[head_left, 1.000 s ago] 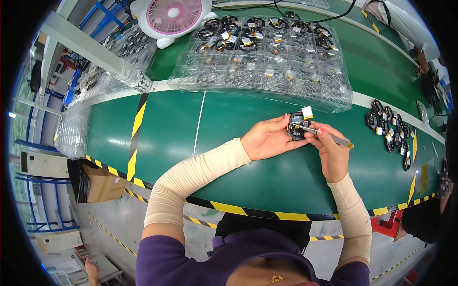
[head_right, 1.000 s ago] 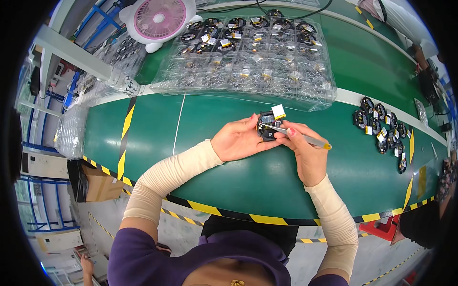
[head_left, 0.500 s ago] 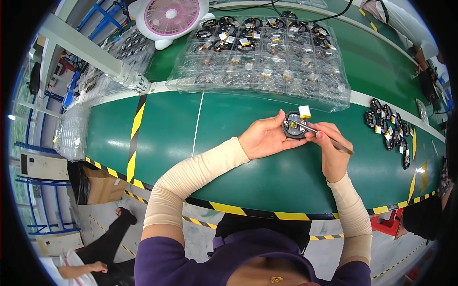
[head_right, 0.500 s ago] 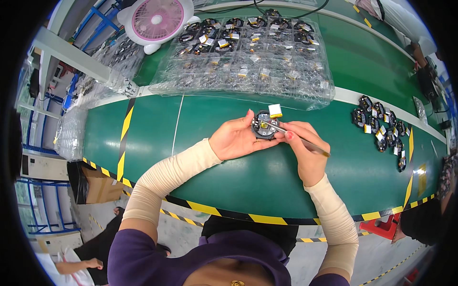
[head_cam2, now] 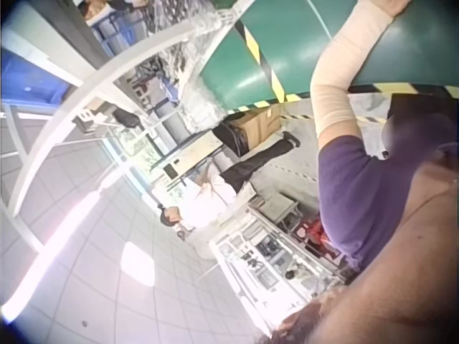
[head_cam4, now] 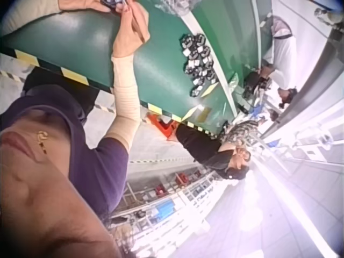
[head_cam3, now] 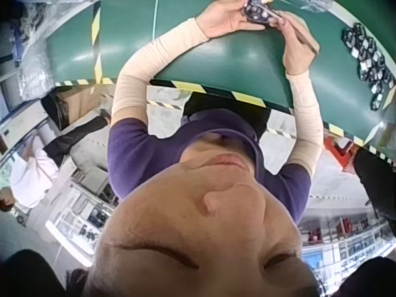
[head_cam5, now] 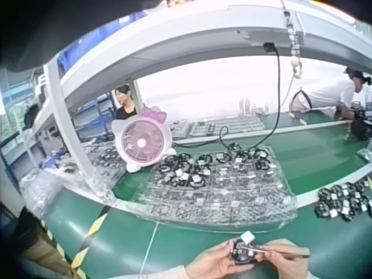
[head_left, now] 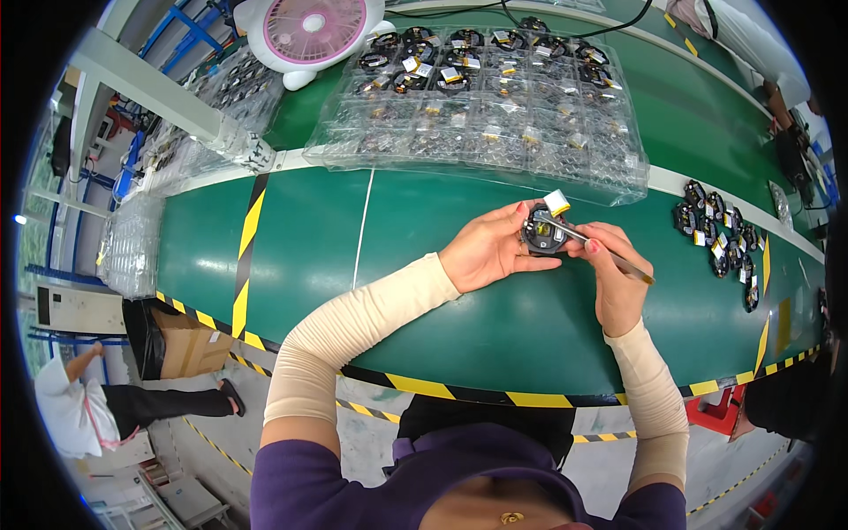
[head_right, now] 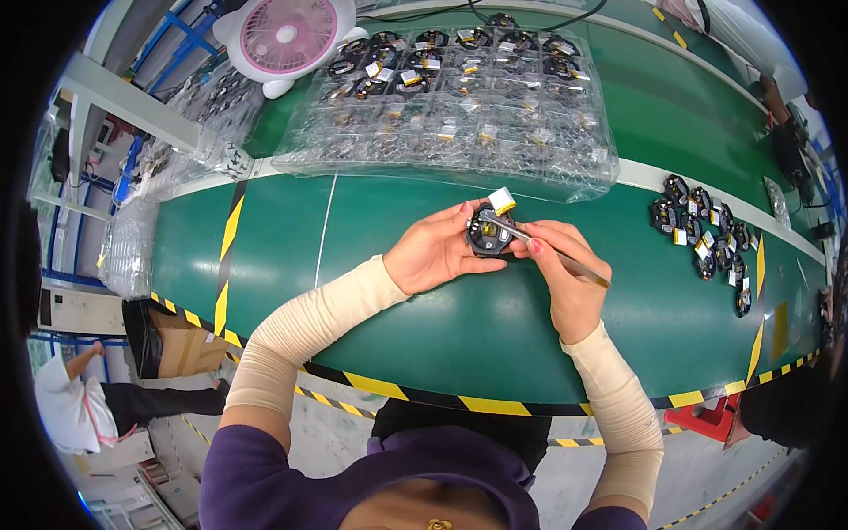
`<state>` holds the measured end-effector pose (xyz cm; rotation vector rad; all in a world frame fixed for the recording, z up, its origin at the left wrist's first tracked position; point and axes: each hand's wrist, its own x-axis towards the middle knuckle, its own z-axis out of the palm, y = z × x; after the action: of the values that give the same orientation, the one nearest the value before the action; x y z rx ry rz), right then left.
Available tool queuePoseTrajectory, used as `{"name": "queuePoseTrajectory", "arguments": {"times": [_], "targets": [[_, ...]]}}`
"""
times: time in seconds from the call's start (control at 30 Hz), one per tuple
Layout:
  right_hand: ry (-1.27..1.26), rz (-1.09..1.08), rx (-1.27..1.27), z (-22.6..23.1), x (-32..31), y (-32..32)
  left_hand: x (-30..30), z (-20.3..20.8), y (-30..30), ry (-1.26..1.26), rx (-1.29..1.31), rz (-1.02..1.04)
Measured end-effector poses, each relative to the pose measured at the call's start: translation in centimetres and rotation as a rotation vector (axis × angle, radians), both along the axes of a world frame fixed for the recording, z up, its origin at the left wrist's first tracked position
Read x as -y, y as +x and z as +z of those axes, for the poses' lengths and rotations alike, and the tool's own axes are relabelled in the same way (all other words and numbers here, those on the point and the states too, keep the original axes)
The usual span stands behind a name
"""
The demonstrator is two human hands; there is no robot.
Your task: Assembling and marking electronic circuit boards at a factory workstation.
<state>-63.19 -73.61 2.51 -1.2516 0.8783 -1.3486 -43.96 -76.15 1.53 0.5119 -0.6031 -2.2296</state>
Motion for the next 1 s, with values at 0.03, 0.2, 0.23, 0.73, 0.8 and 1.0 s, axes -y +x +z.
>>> {"name": "queuePoseTrajectory", "arguments": {"times": [0.03, 0.2, 0.23, 0.73, 0.8, 1.0], "targets": [[-0.014, 0.002, -0.015, 0.1, 0.0, 0.0, 0.0, 0.0, 0.0, -0.012, 0.018, 0.027], [-0.038, 0.008, -0.059, 0.2, -0.1, 0.1, 0.0, 0.5, -0.1, -0.041, 0.043, 0.067], [-0.041, 0.017, -0.071, 0.1, 0.0, 0.0, -0.1, 0.5, -0.2, -0.104, 0.128, 0.081], [-0.229, -0.007, -0.358, -0.4, -0.3, 0.4, -0.1, -0.5, -0.6, -0.103, 0.244, 0.081], [-0.241, -0.019, -0.37, -0.6, -0.3, 0.4, 0.0, -0.6, -0.6, -0.094, 0.238, 0.082], [-0.398, 0.022, -0.531, -0.5, -0.2, 0.2, 0.0, -0.8, -0.7, -0.101, 0.24, 0.084]]}}
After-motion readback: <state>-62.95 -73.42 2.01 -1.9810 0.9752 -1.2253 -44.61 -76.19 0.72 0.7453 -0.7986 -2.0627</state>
